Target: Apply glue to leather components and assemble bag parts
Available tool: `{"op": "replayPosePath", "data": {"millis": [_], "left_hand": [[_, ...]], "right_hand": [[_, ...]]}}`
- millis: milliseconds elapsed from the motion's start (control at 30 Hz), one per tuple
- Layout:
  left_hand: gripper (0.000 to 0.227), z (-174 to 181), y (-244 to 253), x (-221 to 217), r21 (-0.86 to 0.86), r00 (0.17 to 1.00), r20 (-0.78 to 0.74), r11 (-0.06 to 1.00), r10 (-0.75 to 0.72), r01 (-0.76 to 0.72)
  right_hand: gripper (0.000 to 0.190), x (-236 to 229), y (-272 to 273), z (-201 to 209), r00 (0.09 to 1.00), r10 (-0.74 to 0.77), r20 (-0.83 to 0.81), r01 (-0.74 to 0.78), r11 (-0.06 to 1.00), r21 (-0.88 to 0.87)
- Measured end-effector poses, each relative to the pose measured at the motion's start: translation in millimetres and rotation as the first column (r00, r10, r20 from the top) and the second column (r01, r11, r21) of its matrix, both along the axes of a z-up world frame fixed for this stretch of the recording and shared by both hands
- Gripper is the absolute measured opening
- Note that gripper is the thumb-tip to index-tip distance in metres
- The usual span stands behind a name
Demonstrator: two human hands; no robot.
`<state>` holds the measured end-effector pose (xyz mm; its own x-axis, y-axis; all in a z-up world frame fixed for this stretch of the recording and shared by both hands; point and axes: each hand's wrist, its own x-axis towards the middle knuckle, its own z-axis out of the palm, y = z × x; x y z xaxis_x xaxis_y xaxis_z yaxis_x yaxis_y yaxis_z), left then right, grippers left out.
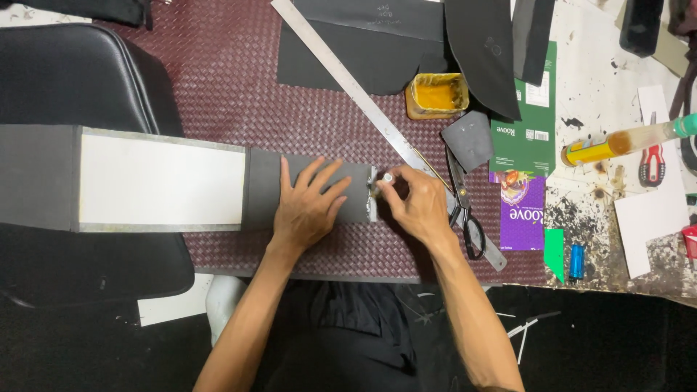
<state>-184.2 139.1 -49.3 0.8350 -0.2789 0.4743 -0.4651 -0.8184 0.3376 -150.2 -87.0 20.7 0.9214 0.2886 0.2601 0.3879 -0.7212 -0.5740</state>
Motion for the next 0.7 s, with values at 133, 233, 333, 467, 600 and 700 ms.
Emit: {"op": "replayPosePath", "data": {"millis": [133,233,333,467,600,700], "left_hand": [[0.034,-15.4,-1.0,-1.0,0.041,0.992,0.025,0.992,-0.120,0.119],[0.032,-18.0,-1.7,1.0,0.049,0.985,0.073,0.987,-0.158,0.155],[0.031,-13.9,-1.6,1.0,0.048,0.986,0.074,0.988,-0.151,0.148],[0.029,-12.1,-2.0,1.3,0.080,0.987,0.093,0.989,-0.132,0.125],[0.031,-11.1,-1.8,0.9,0.109,0.990,0.079,0.988,-0.119,0.110],[0.031,-7.9,-1.8,0.7,0.116,0.990,0.081,0.988,-0.116,0.106]], "right_hand": [[0.018,19.8,4.1,-7.5,1.000,0.013,0.028,-0.013,1.000,0.006],[0.018,27.9,8.5,-11.8,0.999,-0.037,0.023,0.036,0.999,0.013],[0.019,33.3,10.4,-17.3,0.995,-0.089,0.040,0.088,0.996,0.014],[0.018,33.9,13.3,-16.5,0.993,-0.106,0.060,0.105,0.994,0.020],[0.019,25.8,11.2,-9.1,0.994,-0.098,-0.051,0.096,0.994,-0.050],[0.019,17.2,11.8,4.9,0.987,-0.087,-0.137,0.075,0.993,-0.088]]}}
